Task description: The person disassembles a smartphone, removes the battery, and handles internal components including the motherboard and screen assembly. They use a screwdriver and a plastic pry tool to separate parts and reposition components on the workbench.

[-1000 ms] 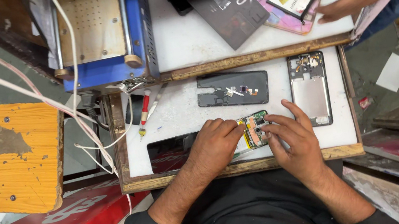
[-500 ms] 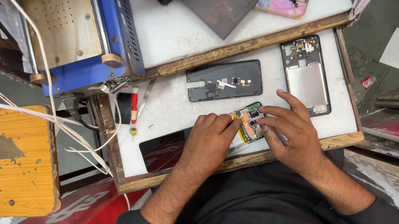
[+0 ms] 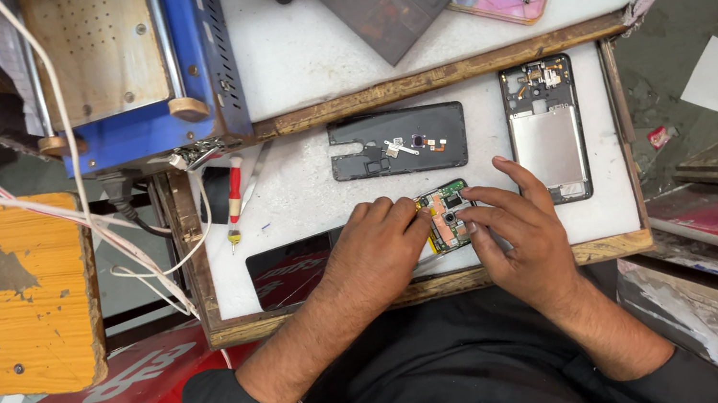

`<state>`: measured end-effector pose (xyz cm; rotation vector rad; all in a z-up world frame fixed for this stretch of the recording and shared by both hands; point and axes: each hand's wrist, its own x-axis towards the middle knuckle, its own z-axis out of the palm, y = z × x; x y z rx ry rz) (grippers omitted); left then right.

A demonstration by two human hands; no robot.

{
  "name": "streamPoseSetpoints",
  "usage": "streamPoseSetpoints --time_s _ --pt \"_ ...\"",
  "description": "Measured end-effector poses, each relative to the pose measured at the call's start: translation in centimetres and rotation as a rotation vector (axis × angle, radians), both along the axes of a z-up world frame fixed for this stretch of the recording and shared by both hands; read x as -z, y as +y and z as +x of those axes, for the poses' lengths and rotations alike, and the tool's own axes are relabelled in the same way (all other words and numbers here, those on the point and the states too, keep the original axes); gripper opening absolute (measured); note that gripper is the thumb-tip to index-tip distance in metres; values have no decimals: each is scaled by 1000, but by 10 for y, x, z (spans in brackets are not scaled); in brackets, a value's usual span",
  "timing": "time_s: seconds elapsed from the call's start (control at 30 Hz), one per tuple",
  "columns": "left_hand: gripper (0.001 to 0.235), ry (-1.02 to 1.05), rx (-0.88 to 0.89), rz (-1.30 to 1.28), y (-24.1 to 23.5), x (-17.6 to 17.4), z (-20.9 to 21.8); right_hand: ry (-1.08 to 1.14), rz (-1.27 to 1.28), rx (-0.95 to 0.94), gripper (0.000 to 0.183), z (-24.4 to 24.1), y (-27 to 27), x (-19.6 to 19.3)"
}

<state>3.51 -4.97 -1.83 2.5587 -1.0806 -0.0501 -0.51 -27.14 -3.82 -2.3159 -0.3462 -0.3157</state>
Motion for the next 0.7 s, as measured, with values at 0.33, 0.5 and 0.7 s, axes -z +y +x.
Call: streamPoseSetpoints --time_s 0.33,0.5,0.7 --pt "32 -9 -19 -197 10 6 -1 -14 -40 -34 23 2 5 -6" --pt "34 -58 -30 -238 11 15 -5 -3 -74 -39 23 1 5 -5" --pt "34 -42 -44 -247 10 15 -4 -9 -81 -44 22 3 5 -6"
